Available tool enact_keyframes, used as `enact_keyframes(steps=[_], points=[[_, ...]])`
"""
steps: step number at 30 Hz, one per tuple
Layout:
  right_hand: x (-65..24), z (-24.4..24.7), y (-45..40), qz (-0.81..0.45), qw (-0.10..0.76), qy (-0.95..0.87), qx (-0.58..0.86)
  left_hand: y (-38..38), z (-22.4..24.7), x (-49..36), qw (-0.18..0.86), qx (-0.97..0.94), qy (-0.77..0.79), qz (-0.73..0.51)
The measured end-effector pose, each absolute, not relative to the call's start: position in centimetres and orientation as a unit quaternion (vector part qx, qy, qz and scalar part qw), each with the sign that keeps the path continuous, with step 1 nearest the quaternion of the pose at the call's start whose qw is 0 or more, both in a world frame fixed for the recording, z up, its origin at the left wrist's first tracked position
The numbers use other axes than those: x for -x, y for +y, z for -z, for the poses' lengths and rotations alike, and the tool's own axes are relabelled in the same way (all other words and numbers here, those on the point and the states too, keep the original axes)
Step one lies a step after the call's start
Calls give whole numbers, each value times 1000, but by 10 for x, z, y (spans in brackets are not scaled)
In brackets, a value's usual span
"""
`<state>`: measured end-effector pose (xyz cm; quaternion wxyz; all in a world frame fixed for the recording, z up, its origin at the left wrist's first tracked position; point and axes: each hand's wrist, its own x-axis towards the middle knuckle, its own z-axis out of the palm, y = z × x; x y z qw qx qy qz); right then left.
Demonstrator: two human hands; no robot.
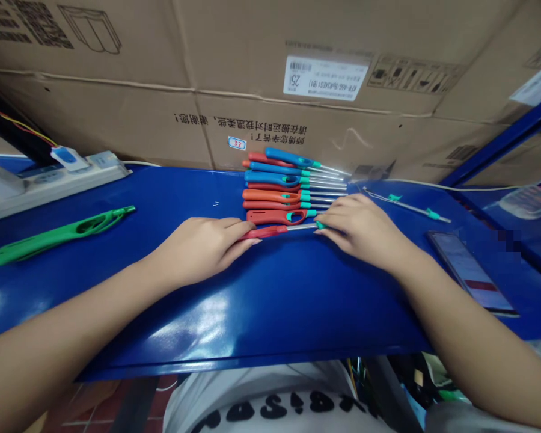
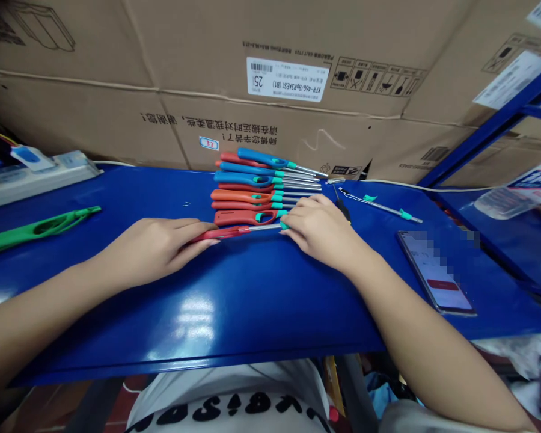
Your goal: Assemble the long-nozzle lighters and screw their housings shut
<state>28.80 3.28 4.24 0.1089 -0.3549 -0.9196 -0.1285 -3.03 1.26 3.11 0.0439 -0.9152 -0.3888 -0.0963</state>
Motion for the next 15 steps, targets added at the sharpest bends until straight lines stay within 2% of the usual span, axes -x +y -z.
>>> enact_keyframes(steps=[11,15], points=[[-250,-19,12,100,173,-951,235,-2,-27,18,-40,932,-347,91],[-247,-17,7,124,185,-950,220,-2,-33,16,-139,921,-347,114]])
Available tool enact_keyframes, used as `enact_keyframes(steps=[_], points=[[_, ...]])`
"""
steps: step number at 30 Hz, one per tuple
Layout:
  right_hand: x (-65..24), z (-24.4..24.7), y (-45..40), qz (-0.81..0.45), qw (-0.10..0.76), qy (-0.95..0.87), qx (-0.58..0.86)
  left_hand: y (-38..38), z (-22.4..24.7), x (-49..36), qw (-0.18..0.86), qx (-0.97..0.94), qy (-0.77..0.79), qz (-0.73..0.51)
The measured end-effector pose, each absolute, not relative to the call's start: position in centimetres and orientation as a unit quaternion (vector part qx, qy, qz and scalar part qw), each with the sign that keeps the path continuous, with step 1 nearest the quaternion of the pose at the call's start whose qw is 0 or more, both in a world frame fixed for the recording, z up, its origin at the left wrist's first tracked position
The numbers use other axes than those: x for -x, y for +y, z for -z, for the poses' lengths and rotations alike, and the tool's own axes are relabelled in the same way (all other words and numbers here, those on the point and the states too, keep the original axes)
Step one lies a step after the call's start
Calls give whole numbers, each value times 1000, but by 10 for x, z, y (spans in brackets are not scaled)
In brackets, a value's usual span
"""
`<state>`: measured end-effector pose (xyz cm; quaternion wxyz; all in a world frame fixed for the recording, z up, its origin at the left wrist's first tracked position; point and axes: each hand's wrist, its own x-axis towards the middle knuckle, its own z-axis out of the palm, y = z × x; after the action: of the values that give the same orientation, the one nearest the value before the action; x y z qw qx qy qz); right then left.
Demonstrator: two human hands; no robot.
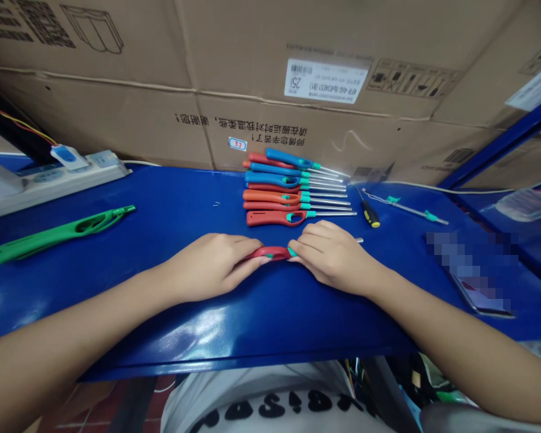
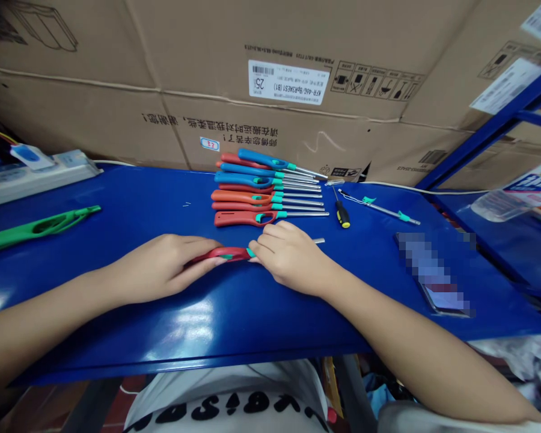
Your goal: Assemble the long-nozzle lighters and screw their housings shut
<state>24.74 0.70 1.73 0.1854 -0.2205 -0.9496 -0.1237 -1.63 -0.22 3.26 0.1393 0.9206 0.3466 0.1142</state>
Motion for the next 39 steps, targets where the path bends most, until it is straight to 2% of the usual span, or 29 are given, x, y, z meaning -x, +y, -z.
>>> enact_keyframes(steps=[4,6,8,13,15,23,33,35,39], points=[[-248,-17,4,141,192,-949,204,0,-40,15,282,-885,345,-136],[-246,-16,3,134,189,-953,197,1,-42,15,310,-878,342,-123],[-244,-16,2,120,186,-956,195,0,-40,15,278,-890,343,-110],[-243,-15,1,95,175,-955,219,-6,-31,16,84,-933,336,-95],[-244,-17,1,83,155,-955,240,-7,-28,15,40,-937,335,-93],[-257,-34,12,21,19,-920,392,-1,-19,11,26,-929,359,-82],[-296,-47,33,-128,24,-923,363,7,-29,26,38,-926,372,-57],[-304,-51,36,-101,29,-907,407,6,-30,25,48,-925,371,-61],[-332,-49,49,98,30,-768,633,5,-29,23,56,-921,376,-79]])
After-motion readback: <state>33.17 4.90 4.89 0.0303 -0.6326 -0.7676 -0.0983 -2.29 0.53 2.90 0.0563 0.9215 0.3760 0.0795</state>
